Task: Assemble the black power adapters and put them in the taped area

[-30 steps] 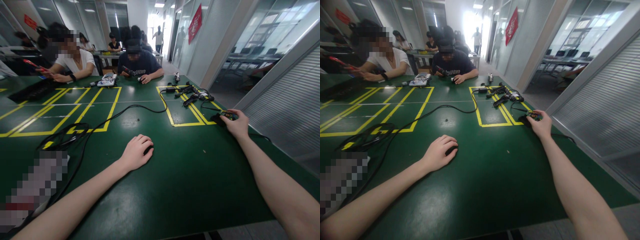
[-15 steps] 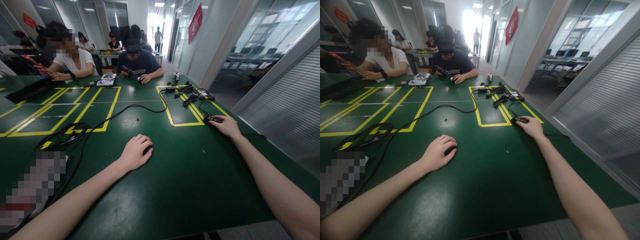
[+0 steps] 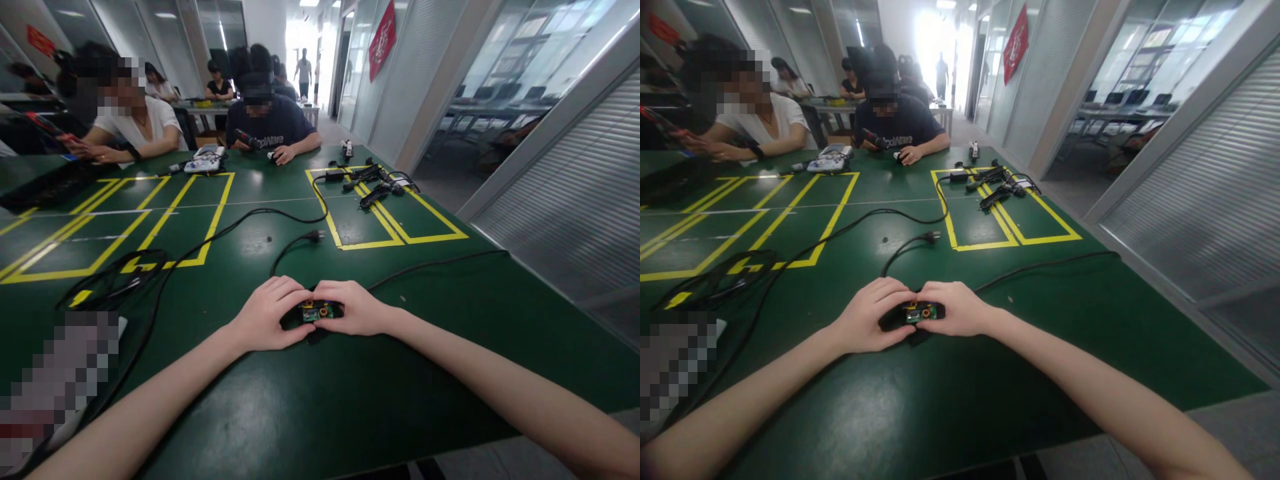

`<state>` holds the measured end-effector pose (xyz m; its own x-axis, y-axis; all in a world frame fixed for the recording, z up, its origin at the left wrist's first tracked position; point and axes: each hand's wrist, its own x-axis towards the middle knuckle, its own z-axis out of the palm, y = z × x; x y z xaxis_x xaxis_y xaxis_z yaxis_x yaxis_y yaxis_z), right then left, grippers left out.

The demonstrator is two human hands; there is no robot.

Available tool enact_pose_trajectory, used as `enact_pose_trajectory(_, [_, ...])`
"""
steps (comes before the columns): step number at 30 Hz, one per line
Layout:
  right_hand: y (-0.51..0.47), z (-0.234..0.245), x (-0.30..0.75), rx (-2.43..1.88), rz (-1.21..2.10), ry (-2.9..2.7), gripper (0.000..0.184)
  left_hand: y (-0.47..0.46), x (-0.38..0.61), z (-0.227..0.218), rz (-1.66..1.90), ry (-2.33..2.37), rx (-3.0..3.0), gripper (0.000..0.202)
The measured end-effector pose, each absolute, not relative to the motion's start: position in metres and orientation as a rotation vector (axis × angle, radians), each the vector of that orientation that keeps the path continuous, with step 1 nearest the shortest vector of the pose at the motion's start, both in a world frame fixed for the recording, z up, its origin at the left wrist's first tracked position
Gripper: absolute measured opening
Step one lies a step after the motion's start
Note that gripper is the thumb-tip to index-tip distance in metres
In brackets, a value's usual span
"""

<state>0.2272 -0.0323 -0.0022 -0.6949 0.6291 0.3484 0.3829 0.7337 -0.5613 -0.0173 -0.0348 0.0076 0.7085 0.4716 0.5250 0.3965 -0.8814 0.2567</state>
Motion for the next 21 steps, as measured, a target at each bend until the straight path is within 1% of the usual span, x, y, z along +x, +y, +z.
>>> enact_pose_trajectory(5, [-0.0338, -0.0013, 0.2282, -0.748, 0.629, -2.264, 0.027, -0.034, -0.0175, 0.0055, 0.847, 0.784, 2.769, 0.028])
enact_pose_trajectory(7, [-0.0316, -0.0015, 0.2298, -0.761, 0.63, -2.225, 0.027, -0.0337, -0.0174, 0.0055, 0.835, 0.826, 2.777, 0.03])
enact_pose_trajectory(12, [-0.0314, -0.0026, 0.2297, -0.751, 0.614, -2.175, 0.029, -0.0328, -0.0165, 0.0047, 0.77, 0.973, 2.748, 0.045])
enact_pose_trajectory(16, [-0.032, -0.003, 0.2297, -0.785, 0.604, -2.227, 0.027, -0.031, -0.0163, 0.0013, 0.765, 1.009, 2.727, 0.044])
enact_pose_trajectory(19, [-0.0316, -0.0035, 0.2298, -0.819, 0.594, -2.253, 0.027, -0.0299, -0.0168, -0.0013, 0.741, 1.013, 2.732, 0.048])
enact_pose_trajectory(21, [-0.0312, -0.0038, 0.2297, -0.835, 0.584, -2.257, 0.027, -0.0294, -0.0171, -0.0023, 0.72, 1.015, 2.739, 0.046])
